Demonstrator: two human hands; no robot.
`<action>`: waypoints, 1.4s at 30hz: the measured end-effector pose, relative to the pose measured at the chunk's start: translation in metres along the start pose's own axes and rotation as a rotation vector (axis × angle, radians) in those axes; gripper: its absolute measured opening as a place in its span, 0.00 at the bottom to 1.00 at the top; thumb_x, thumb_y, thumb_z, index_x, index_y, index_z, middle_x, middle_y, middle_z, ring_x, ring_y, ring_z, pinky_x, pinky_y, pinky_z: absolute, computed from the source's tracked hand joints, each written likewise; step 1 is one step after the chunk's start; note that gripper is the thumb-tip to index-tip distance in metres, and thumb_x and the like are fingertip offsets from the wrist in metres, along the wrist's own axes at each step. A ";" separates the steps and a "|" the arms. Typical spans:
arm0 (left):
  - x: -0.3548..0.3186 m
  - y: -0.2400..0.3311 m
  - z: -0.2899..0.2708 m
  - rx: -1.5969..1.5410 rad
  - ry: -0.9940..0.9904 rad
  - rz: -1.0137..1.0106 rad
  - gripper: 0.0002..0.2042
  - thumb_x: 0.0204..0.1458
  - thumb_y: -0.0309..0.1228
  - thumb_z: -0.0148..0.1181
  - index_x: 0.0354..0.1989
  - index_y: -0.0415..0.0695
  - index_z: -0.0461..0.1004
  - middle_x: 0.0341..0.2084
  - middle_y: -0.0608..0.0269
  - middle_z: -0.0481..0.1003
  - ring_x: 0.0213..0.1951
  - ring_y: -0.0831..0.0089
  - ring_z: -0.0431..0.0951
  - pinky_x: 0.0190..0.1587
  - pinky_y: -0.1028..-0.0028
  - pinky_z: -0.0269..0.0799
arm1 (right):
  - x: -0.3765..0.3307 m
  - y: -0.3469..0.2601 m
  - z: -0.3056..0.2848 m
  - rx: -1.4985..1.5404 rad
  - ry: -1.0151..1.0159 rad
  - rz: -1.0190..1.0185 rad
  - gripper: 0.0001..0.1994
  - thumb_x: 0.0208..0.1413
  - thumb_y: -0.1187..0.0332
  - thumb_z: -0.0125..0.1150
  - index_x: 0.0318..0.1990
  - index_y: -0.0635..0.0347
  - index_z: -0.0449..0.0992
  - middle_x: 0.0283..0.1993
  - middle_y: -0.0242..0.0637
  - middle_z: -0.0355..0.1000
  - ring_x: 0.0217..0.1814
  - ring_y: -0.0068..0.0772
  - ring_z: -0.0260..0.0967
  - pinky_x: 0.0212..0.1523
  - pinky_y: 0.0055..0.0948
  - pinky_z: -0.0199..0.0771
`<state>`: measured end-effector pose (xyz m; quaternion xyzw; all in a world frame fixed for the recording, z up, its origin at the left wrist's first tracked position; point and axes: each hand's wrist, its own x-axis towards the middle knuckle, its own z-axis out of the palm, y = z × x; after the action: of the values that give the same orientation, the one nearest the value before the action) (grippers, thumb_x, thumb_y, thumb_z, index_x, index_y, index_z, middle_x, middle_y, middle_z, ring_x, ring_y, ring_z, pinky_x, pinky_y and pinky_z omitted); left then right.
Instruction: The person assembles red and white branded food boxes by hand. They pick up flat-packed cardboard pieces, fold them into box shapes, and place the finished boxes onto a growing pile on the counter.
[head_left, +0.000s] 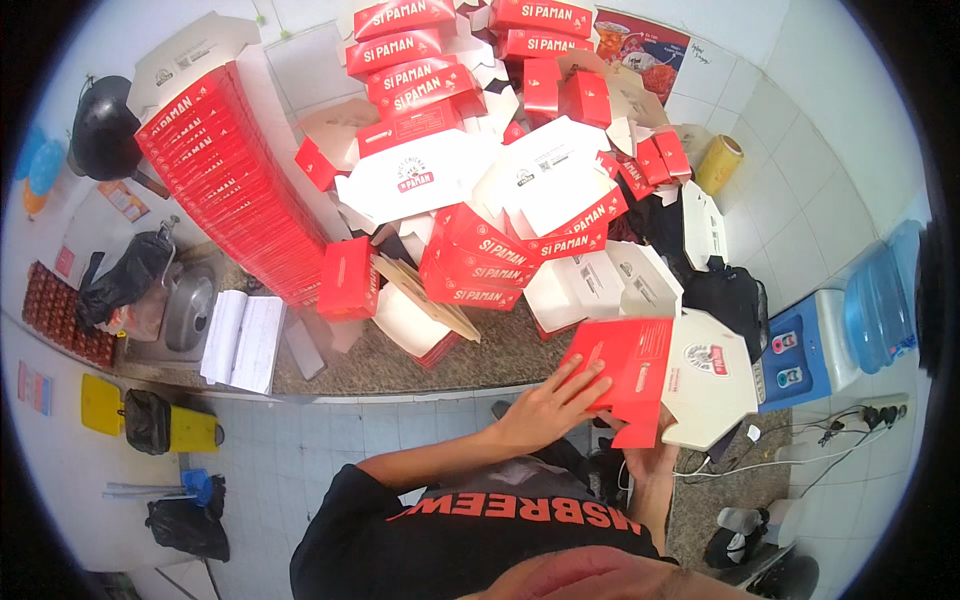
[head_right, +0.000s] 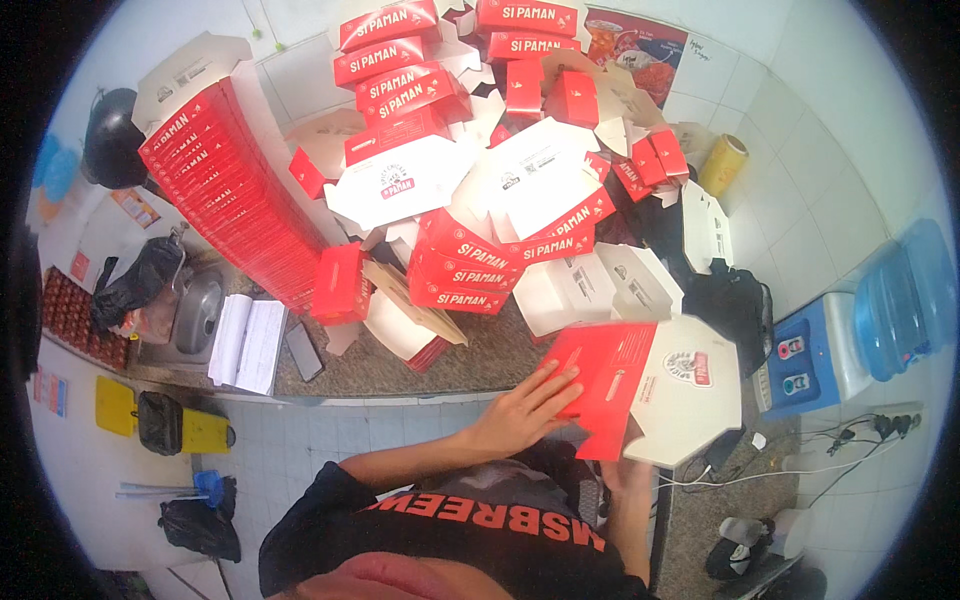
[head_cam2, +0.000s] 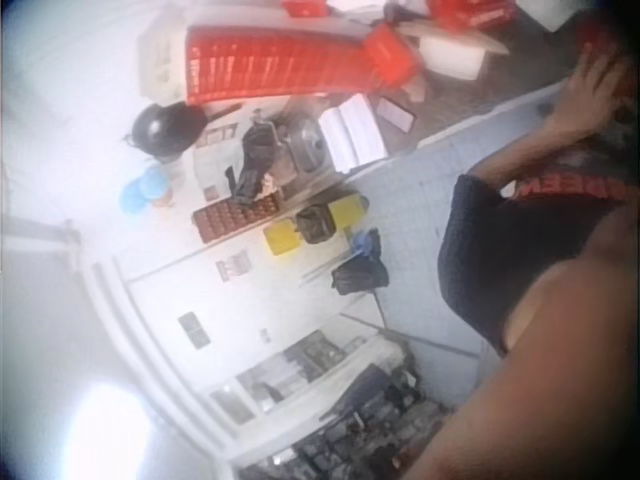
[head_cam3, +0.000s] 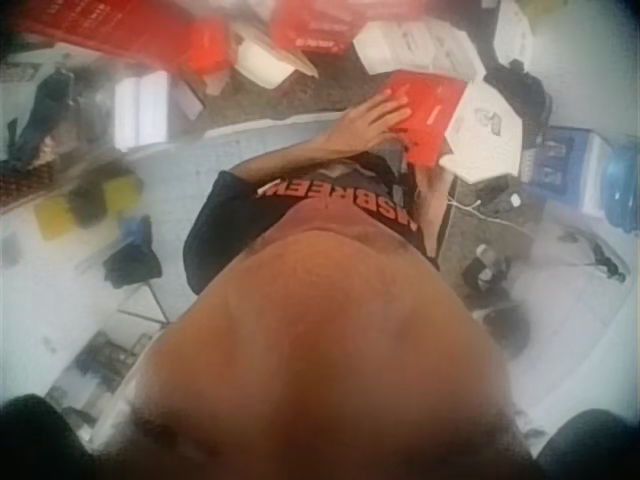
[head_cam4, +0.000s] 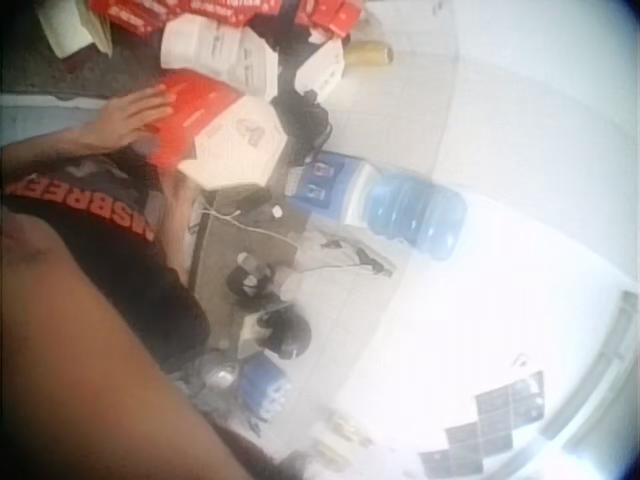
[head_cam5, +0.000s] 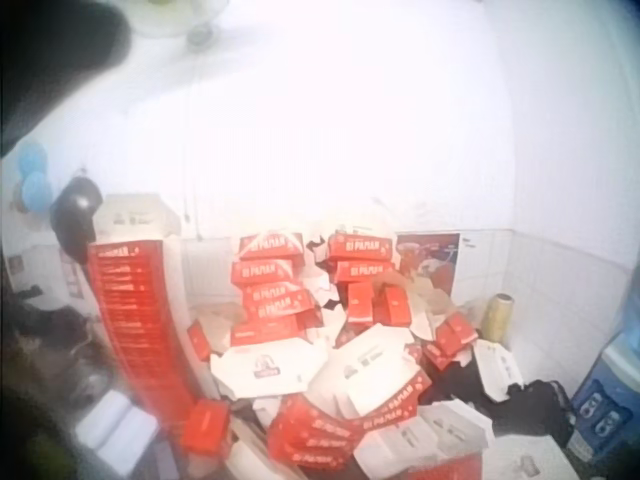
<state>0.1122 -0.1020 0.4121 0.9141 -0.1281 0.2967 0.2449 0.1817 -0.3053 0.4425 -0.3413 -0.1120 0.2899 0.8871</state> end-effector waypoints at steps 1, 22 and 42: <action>-0.007 -0.005 0.003 0.005 -0.037 -0.034 0.36 0.55 0.37 0.66 0.72 0.42 0.61 0.71 0.50 0.62 0.70 0.48 0.64 0.64 0.58 0.72 | 0.002 0.000 -0.004 -0.130 0.052 -0.014 0.35 0.60 0.52 0.67 0.71 0.57 0.63 0.68 0.44 0.69 0.70 0.49 0.65 0.68 0.47 0.70; -0.015 -0.041 -0.019 -1.283 -0.112 -0.985 0.40 0.65 0.54 0.51 0.78 0.47 0.45 0.52 0.41 0.77 0.40 0.54 0.85 0.28 0.67 0.85 | 0.079 0.000 0.023 -1.069 -0.641 0.200 0.25 0.61 0.67 0.65 0.66 0.59 0.71 0.66 0.44 0.70 0.68 0.39 0.68 0.70 0.38 0.64; -0.053 -0.043 -0.086 -1.064 -0.235 -0.439 0.16 0.53 0.30 0.72 0.47 0.36 0.79 0.41 0.55 0.82 0.44 0.68 0.81 0.49 0.67 0.75 | 0.083 -0.012 0.064 -1.474 -0.958 0.415 0.10 0.55 0.73 0.70 0.43 0.65 0.82 0.31 0.47 0.78 0.29 0.48 0.77 0.32 0.33 0.74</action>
<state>0.0453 -0.0156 0.4250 0.6974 -0.0933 0.0308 0.7099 0.2282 -0.2289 0.4982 -0.6794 -0.5630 0.4097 0.2315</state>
